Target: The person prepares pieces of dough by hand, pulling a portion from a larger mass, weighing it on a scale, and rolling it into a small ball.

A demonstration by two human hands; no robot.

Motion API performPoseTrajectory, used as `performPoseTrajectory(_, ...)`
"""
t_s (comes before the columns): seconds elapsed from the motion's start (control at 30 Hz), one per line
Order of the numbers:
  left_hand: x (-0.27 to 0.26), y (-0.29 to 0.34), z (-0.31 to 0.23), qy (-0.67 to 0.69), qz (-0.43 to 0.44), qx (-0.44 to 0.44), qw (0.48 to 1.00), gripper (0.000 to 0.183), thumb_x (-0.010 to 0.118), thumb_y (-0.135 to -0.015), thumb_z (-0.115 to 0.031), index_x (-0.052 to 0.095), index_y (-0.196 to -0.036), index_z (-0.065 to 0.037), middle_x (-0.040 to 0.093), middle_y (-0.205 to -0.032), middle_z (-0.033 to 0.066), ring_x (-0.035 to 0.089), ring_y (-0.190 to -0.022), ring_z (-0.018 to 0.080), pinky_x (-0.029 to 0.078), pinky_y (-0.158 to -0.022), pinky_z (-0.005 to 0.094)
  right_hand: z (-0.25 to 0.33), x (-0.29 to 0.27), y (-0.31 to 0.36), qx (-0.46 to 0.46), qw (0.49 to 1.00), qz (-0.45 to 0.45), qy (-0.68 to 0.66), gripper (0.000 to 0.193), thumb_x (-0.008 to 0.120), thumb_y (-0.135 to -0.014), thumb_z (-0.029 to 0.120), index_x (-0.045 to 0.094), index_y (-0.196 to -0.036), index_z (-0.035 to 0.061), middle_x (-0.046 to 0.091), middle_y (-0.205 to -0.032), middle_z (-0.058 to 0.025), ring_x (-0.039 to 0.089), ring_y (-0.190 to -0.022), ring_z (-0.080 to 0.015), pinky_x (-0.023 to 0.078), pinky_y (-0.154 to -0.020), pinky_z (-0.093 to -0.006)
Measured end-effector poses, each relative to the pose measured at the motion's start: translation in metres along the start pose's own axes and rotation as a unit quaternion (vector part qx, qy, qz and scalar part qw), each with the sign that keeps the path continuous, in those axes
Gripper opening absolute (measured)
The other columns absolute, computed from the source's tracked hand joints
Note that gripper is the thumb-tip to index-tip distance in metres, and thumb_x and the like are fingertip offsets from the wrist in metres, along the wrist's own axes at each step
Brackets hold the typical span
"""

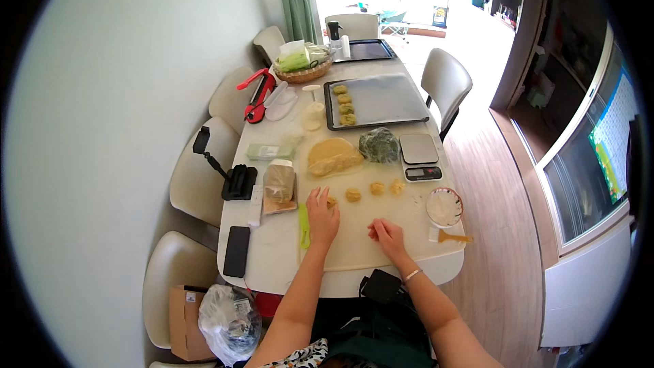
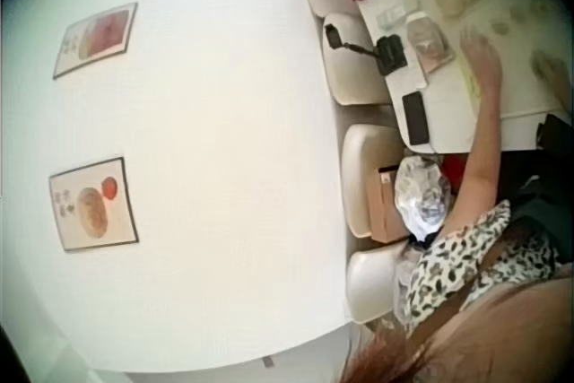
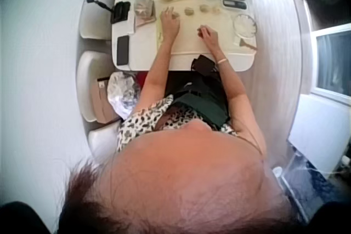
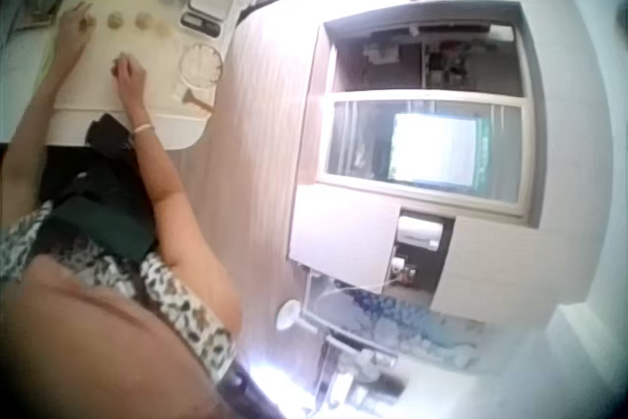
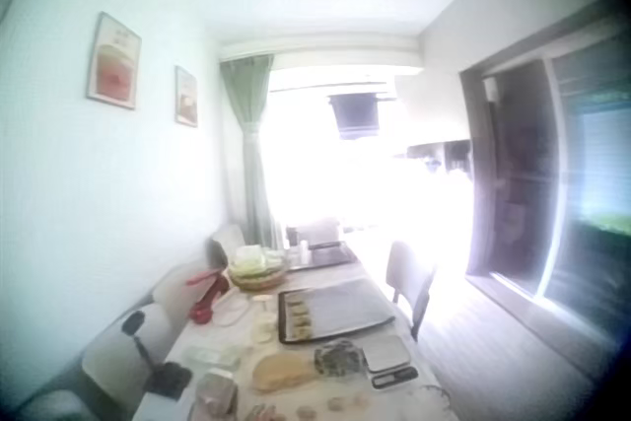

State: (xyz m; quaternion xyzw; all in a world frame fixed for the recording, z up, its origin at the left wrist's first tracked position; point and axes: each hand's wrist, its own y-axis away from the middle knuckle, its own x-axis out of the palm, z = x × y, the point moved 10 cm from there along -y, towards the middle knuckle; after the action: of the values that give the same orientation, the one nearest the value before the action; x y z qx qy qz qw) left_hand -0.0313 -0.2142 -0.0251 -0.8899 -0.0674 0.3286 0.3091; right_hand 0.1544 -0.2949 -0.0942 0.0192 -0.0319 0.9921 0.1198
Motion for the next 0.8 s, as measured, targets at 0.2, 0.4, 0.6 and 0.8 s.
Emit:
performPoseTrajectory(0.2,0.047,0.001,0.039,0.035,0.076,-0.030,0.996,0.047,0.065,-0.079,-0.005,0.054,-0.124,-0.003,0.050,-0.129,0.0218,0.045,-0.120,0.0388,0.039,-0.101,0.0425,0.016,0.043,-0.040,-0.004,0.998,0.044,0.038,0.024,0.054,-0.096,0.020,0.065,-0.094,-0.0005,0.067,-0.077,-0.0057,0.063,-0.071,-0.0104,0.050,-0.062,-0.0235)
performPoseTrajectory(0.4,0.045,-0.002,0.040,0.089,0.074,-0.035,0.993,0.042,0.065,-0.079,-0.002,0.057,-0.120,-0.002,0.058,-0.118,0.0169,0.055,-0.110,0.0334,0.044,-0.094,0.0378,0.032,0.063,-0.070,-0.086,0.983,0.062,0.150,0.021,0.059,-0.092,0.017,0.064,-0.095,-0.0029,0.068,-0.080,-0.0120,0.065,-0.070,-0.0153,0.051,-0.061,-0.0269)
performPoseTrajectory(0.6,0.021,-0.008,0.043,0.204,-0.020,-0.123,0.971,0.033,0.064,-0.083,0.003,0.061,-0.115,-0.001,0.066,-0.098,0.0067,0.061,-0.082,0.0170,0.049,-0.076,0.0281,0.080,0.067,-0.072,-0.192,0.958,-0.046,0.206,0.017,0.057,-0.092,0.012,0.064,-0.097,-0.0021,0.067,-0.095,-0.0149,0.066,-0.074,-0.0193,0.051,-0.063,-0.0280)
performPoseTrajectory(0.8,0.078,0.020,0.034,0.630,0.139,-0.344,0.682,0.037,0.057,-0.096,-0.029,0.057,-0.122,-0.004,0.064,-0.113,0.0050,0.063,-0.095,0.0174,0.051,-0.082,0.0311,0.144,0.083,-0.054,-0.407,0.833,-0.127,0.353,0.022,0.061,-0.089,0.023,0.065,-0.100,0.0046,0.064,-0.105,-0.0166,0.063,-0.088,-0.0280,0.050,-0.073,-0.0371)
